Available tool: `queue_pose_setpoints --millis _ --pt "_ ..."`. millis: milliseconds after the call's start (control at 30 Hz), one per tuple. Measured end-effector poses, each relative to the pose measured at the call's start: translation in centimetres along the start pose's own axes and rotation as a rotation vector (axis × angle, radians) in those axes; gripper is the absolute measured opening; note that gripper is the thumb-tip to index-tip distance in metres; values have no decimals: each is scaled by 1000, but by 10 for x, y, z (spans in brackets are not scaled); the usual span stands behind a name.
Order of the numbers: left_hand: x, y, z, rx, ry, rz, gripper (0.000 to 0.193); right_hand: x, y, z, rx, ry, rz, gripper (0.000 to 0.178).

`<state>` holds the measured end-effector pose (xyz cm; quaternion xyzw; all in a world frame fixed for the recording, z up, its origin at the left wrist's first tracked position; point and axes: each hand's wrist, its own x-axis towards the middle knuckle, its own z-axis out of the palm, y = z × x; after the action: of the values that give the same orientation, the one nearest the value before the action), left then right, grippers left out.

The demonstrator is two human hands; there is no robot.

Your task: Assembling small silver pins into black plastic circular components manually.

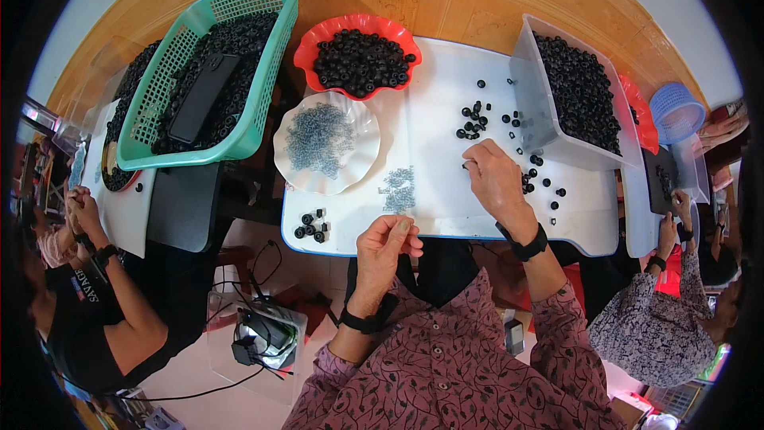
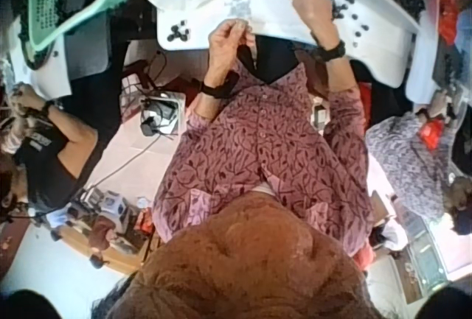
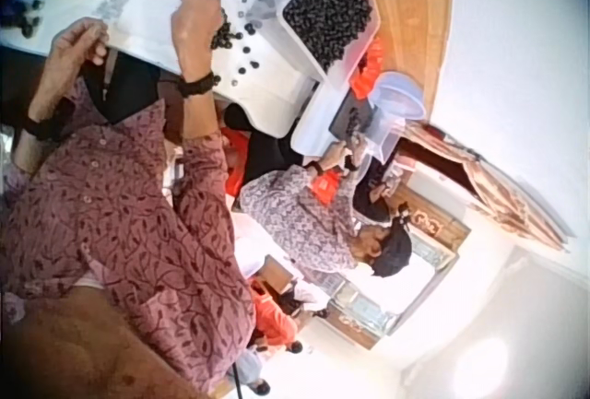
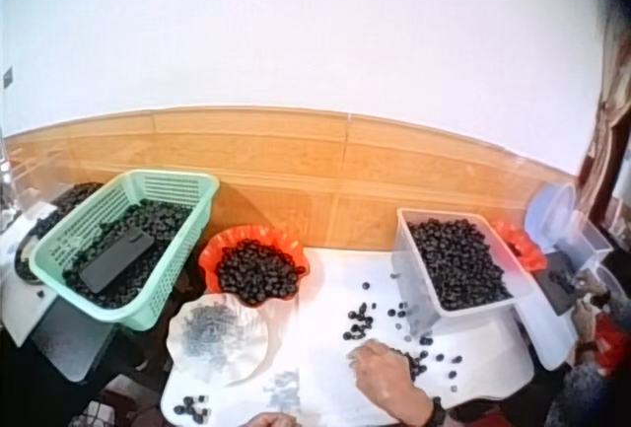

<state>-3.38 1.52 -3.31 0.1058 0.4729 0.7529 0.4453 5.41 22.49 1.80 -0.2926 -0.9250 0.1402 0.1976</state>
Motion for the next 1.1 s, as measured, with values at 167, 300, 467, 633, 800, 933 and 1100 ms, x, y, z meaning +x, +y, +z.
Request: queue_pose_setpoints --millis 167,300,467,633,800,933,1100 --pt "0 0 -1 -12 -2 9 17 1 4 -5 -4 50 6 7" --pt "0 -2 -3 -25 -11 21 16 9 13 -1 -41 47 12 8" --pt "1 -1 -4 -43 -21 22 14 27 16 5 -91 2 -9 14" --pt "2 -1 -4 -52 -10 16 15 40 16 14 -140 -74 -19 18" --pt "2 -1 -5 -59 -27 8 15 44 19 20 -193 -74 -17 14" --pt "3 -2 -7 -81 -33 5 15 34 11 15 -207 -52 -80 12" --pt "1 -1 -6 -58 -20 9 15 -4 -20 -2 174 -175 -95 19"
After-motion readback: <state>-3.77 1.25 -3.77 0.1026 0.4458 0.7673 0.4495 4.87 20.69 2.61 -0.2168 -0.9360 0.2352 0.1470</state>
